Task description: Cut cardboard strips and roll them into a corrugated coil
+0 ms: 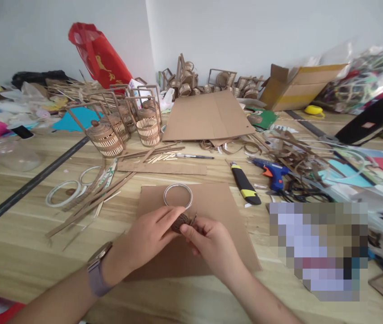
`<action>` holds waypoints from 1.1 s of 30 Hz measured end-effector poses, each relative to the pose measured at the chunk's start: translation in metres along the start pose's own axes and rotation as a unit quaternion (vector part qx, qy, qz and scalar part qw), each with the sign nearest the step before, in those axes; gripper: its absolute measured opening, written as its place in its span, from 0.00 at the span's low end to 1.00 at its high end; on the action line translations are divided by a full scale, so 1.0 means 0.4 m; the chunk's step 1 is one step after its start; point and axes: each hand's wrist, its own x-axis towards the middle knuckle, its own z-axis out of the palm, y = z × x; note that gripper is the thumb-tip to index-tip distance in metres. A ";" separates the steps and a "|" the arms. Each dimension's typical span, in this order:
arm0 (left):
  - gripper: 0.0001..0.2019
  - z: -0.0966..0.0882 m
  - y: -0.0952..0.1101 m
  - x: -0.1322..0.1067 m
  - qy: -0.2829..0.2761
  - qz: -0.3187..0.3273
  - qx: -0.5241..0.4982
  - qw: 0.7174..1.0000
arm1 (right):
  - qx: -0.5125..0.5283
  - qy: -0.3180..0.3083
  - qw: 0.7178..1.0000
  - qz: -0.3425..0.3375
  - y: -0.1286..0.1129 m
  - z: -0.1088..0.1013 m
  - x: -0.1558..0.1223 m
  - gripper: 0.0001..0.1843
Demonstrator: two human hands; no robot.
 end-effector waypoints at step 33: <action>0.22 0.019 0.015 0.002 0.003 -0.024 -0.032 0.999 | 0.007 0.049 0.998 -0.044 0.035 0.027 0.005 0.27</action>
